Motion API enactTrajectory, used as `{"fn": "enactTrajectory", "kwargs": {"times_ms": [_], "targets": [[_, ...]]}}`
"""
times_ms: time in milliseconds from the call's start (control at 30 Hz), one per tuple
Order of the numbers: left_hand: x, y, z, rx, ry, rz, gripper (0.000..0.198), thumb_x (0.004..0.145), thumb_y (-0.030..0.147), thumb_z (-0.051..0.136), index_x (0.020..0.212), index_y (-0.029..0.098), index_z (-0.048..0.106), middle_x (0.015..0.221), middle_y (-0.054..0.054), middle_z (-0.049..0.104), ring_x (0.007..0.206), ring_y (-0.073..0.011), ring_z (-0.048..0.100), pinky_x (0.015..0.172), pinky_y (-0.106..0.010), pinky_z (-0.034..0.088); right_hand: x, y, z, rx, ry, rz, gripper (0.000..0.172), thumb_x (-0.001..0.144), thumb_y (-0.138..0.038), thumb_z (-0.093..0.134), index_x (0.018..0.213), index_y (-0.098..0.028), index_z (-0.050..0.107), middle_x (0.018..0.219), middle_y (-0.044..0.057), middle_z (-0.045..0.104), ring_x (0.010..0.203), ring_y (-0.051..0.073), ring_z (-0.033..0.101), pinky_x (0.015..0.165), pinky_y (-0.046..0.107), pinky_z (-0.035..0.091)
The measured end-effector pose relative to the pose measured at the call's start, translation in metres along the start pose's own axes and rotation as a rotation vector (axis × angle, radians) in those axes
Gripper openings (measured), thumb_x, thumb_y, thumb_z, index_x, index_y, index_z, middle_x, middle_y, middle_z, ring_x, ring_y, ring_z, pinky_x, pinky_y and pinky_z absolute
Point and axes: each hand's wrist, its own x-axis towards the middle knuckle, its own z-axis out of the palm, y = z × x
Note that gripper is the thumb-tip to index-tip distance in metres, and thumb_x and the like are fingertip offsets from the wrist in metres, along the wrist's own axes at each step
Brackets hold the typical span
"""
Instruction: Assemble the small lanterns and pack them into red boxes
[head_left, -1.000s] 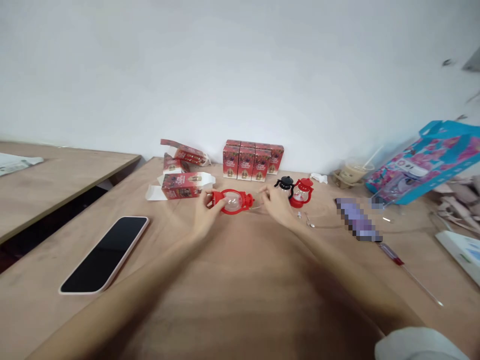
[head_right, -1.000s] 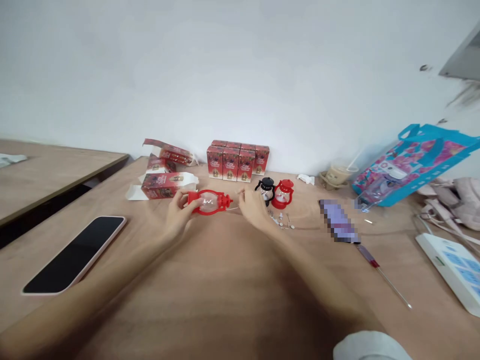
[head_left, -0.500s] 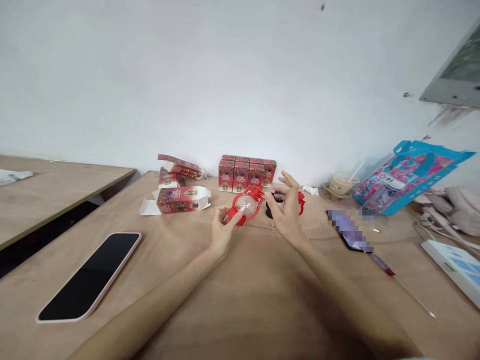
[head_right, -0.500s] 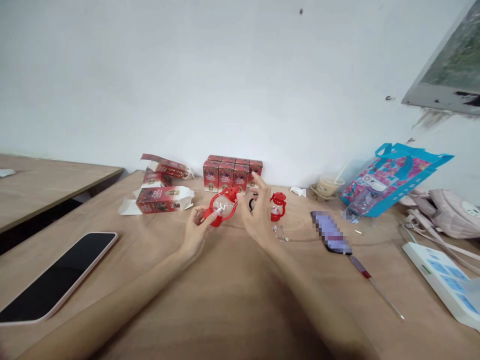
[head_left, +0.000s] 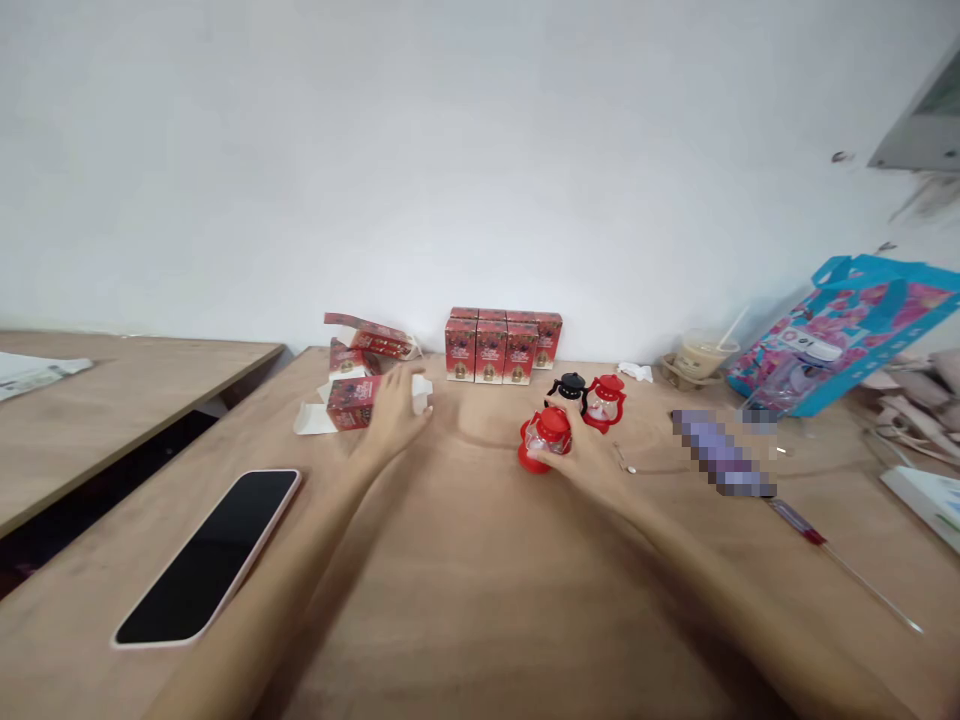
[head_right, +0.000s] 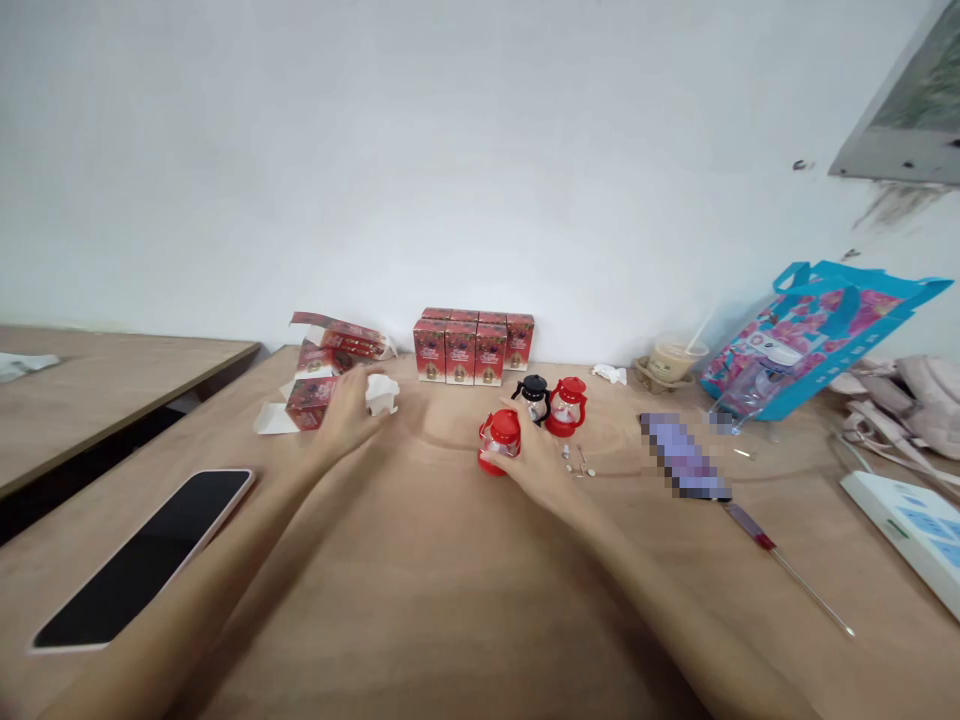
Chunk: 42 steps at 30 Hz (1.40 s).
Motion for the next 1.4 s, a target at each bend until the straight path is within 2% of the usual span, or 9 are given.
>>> {"fn": "enactTrajectory", "kwargs": {"times_ms": [100,233,367,500,733,833,933,1133,1400], "targets": [[0.004,-0.028,-0.023,0.317,-0.012,-0.021,0.066,0.062,0.018,0.06,0.125,0.018,0.042,0.143,-0.017,0.039,0.14,-0.0364,0.019,0.111,-0.059,0.009,-0.002,0.005,-0.001,-0.122,-0.05,-0.002,0.058,0.075,-0.037,0.066,0.127,-0.025,0.044,0.11,0.008,0.065,0.101,0.03,0.062,0.081,0.042,0.048],[-0.003,-0.049,-0.036,0.447,-0.101,-0.078,0.063,0.066,0.029,0.063,0.125,0.019,0.045,0.137,-0.02,0.048,0.133,-0.041,0.031,0.106,-0.067,0.004,-0.001,0.003,-0.001,-0.187,0.154,-0.164,0.059,0.079,-0.047,0.06,0.129,-0.02,0.042,0.122,0.015,0.057,0.115,0.033,0.052,0.09,0.049,0.044],[-0.002,-0.048,-0.046,0.488,-0.162,-0.112,0.053,0.059,0.039,0.07,0.108,0.022,0.058,0.116,-0.018,0.062,0.114,-0.044,0.049,0.1,-0.065,0.022,-0.01,-0.02,0.002,-0.126,0.493,-0.519,0.048,0.083,-0.031,0.057,0.127,-0.021,0.042,0.124,0.015,0.052,0.119,0.03,0.048,0.098,0.051,0.04],[0.005,-0.014,-0.06,0.384,-0.327,-0.094,0.055,0.049,0.037,0.075,0.101,0.022,0.065,0.102,-0.014,0.064,0.102,-0.0415,0.055,0.088,-0.051,0.04,-0.017,-0.052,0.012,-0.092,0.36,-0.672,0.043,0.084,-0.023,0.054,0.125,-0.023,0.042,0.118,0.013,0.055,0.11,0.028,0.054,0.094,0.05,0.044],[-0.001,0.07,-0.089,-0.329,-0.268,-0.046,0.064,0.039,0.006,0.078,0.099,0.027,0.069,0.094,-0.003,0.065,0.091,-0.0259,0.059,0.073,-0.026,0.046,0.001,-0.08,0.016,0.201,0.16,-0.331,0.073,0.075,-0.039,0.069,0.135,-0.024,0.029,0.138,0.014,0.04,0.125,0.03,0.044,0.1,0.052,0.043],[-0.004,0.081,-0.092,-0.575,-0.33,-0.099,0.063,0.035,0.0,0.078,0.092,0.024,0.07,0.098,-0.003,0.066,0.101,-0.0263,0.058,0.081,-0.026,0.047,0.002,-0.084,0.005,0.424,-0.023,-0.248,0.077,0.074,-0.038,0.069,0.137,-0.029,0.026,0.136,0.012,0.044,0.113,0.026,0.055,0.088,0.047,0.053],[-0.007,0.08,-0.087,-0.65,-0.348,-0.07,0.06,0.038,0.003,0.079,0.092,0.026,0.069,0.106,-0.003,0.066,0.115,-0.0295,0.052,0.099,-0.036,0.041,-0.001,-0.088,-0.003,0.52,-0.143,-0.245,0.058,0.077,-0.031,0.066,0.128,-0.03,0.039,0.12,0.007,0.058,0.099,0.02,0.063,0.076,0.037,0.058],[-0.017,0.091,-0.072,-0.675,-0.327,-0.016,0.068,0.047,0.009,0.081,0.111,0.028,0.064,0.125,-0.005,0.058,0.123,-0.0289,0.048,0.104,-0.039,0.038,-0.002,-0.087,-0.002,0.416,0.038,-0.263,0.061,0.072,-0.026,0.068,0.126,-0.027,0.039,0.124,0.007,0.056,0.089,0.019,0.066,0.075,0.036,0.059],[-0.027,0.1,-0.036,-0.802,-0.075,-0.119,0.028,0.074,0.03,0.066,0.101,0.025,0.066,0.102,-0.005,0.066,0.096,-0.0238,0.063,0.078,-0.032,0.053,-0.002,-0.082,-0.002,0.413,0.073,-0.273,0.054,0.074,-0.027,0.067,0.119,-0.026,0.04,0.116,0.006,0.06,0.093,0.02,0.066,0.081,0.037,0.056]]}}
